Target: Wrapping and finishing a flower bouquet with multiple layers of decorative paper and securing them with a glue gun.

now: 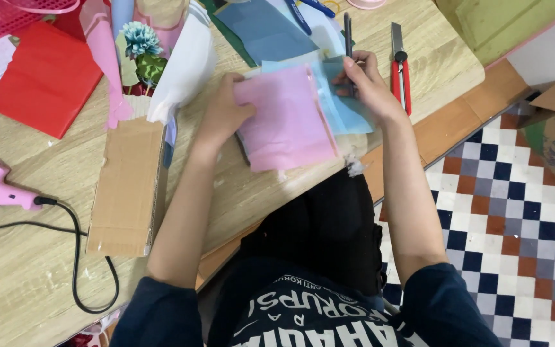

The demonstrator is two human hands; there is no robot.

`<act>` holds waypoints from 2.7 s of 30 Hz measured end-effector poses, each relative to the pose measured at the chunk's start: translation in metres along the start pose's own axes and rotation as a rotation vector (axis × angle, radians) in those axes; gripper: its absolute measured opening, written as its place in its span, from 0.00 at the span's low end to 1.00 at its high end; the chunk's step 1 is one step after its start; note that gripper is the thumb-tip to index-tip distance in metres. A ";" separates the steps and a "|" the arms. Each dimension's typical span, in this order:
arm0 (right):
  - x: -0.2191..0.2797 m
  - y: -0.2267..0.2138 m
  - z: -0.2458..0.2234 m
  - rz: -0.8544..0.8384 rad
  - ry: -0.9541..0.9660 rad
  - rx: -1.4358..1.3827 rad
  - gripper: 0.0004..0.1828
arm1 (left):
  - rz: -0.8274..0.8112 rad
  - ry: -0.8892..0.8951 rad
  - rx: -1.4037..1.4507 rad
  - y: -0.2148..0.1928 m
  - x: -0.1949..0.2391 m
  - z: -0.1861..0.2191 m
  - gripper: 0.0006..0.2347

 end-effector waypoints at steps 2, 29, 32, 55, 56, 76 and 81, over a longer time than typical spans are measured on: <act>-0.006 -0.002 0.002 -0.046 -0.068 0.042 0.38 | 0.036 0.045 -0.010 0.000 -0.014 0.004 0.26; 0.035 0.063 -0.020 -0.029 -0.397 1.107 0.50 | 0.564 0.125 -0.633 -0.145 0.121 -0.004 0.38; 0.077 0.063 -0.052 0.082 -0.428 1.052 0.43 | 0.424 -0.133 -0.586 -0.160 0.126 -0.050 0.55; 0.201 0.071 0.022 0.245 -0.547 -0.202 0.42 | 0.304 0.429 -0.287 0.016 0.197 0.124 0.40; 0.204 0.047 0.035 0.411 -0.429 -0.213 0.35 | 0.216 0.468 -0.202 0.028 0.197 0.129 0.38; 0.288 -0.009 0.015 0.871 -0.749 0.728 0.14 | -0.138 0.014 0.620 0.159 0.159 0.065 0.34; 0.275 0.000 0.009 0.816 -0.795 0.751 0.13 | -0.137 -0.029 0.594 0.152 0.164 0.063 0.36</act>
Point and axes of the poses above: each hand's wrist, its own x-axis away from the middle knuckle, its own y-axis out of the palm, z = x × y, the point moved 10 cm from there along -x, towards the middle knuckle, and after that the axes turned 4 degrees about y, right-handed, at the moved point
